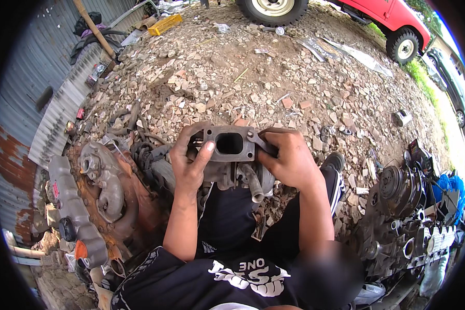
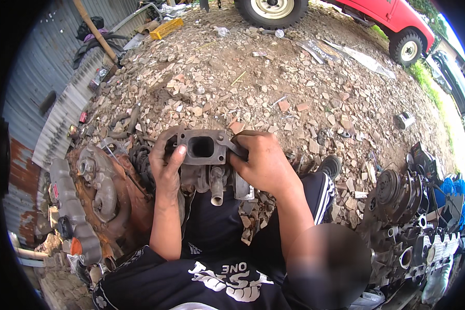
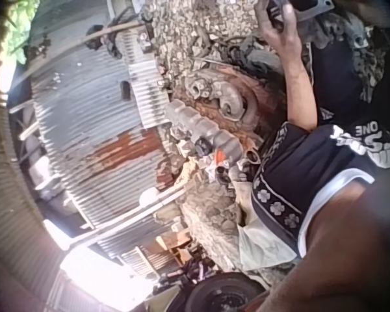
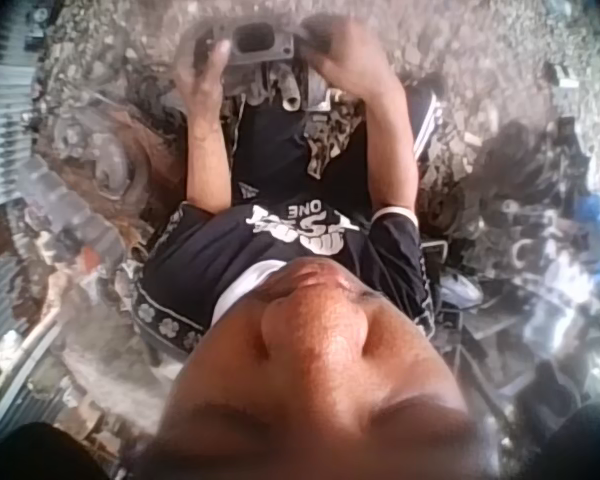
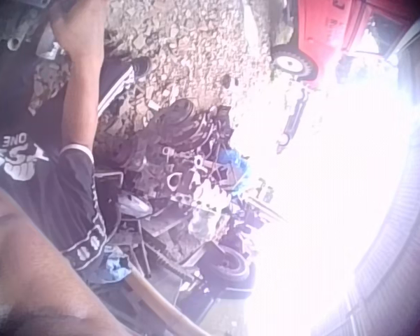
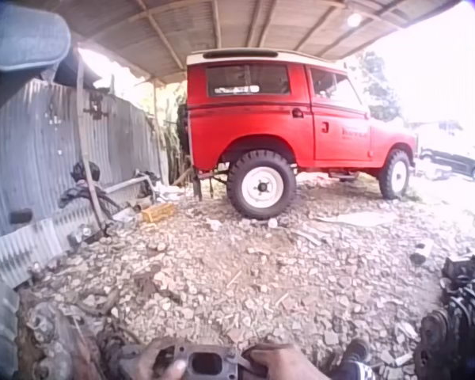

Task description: The person sits on the ground and disassembles a turbocharger by hand, removing the turbine housing and inspecting internal components. They then use a hammer to tap a metal pipe section on the ground.

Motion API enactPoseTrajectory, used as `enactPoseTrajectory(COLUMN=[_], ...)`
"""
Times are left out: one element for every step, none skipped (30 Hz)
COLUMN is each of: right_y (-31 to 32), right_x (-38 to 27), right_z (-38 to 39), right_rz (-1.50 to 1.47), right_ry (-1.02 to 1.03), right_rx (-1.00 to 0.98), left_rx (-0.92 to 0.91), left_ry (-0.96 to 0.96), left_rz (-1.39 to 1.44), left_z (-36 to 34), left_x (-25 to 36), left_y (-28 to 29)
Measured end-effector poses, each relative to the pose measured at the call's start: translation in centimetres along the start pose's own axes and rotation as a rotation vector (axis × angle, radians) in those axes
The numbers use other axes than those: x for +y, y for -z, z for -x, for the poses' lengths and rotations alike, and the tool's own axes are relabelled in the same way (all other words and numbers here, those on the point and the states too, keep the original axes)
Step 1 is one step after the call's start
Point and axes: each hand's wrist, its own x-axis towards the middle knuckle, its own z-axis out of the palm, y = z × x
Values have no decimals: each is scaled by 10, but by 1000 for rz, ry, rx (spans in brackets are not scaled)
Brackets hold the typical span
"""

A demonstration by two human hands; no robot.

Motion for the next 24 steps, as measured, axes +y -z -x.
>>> enactPoseTrajectory(right_y=[-3,-5,-8,-12,-14,-13,-11,-9,-7,-4,-2,2,5,7,5,3,2,1,0,-1,-5,-10,-13,-11], right_x=[4,8,10,10,11,13,14,16,16,15,13,9,2,0,1,3,5,5,6,6,8,11,12,12], right_z=[1,2,2,2,3,3,1,1,2,3,4,3,2,1,1,2,2,2,1,1,1,2,3,3], right_rz=[5,11,24,36,49,-4,-57,-110,-97,-87,-78,-80,-82,-85,-89,-90,-93,-75,-56,-38,-18,2,22,-10], right_ry=[25,50,60,71,82,63,46,29,18,5,-8,-16,-26,-36,-36,-35,-34,-21,-6,8,28,49,69,53], right_rx=[19,38,65,90,115,99,84,69,67,62,58,40,20,-1,5,12,18,18,19,19,48,81,113,112], left_rx=[-1,-2,-8,-12,-17,-5,8,20,14,8,3,0,-3,-4,1,6,12,13,13,14,7,-3,-14,-9], left_ry=[-4,-8,5,18,31,14,-4,-22,4,31,42,51,46,41,36,29,22,15,5,-5,13,28,43,39], left_rz=[6,12,10,7,5,10,16,21,35,46,55,65,73,81,72,64,56,59,62,66,60,56,51,57], left_z=[0,0,0,0,1,0,-1,-2,-1,2,2,2,3,3,3,2,2,1,-1,-2,-1,0,0,0], left_x=[0,1,1,1,0,0,-1,-2,-3,-5,-5,-6,-7,-7,-6,-3,-1,-2,-4,-4,-4,-1,0,0], left_y=[-1,-2,-1,0,0,-2,-4,-5,-4,0,1,2,2,3,2,1,-1,-1,-3,-3,-3,-3,-2,-3])
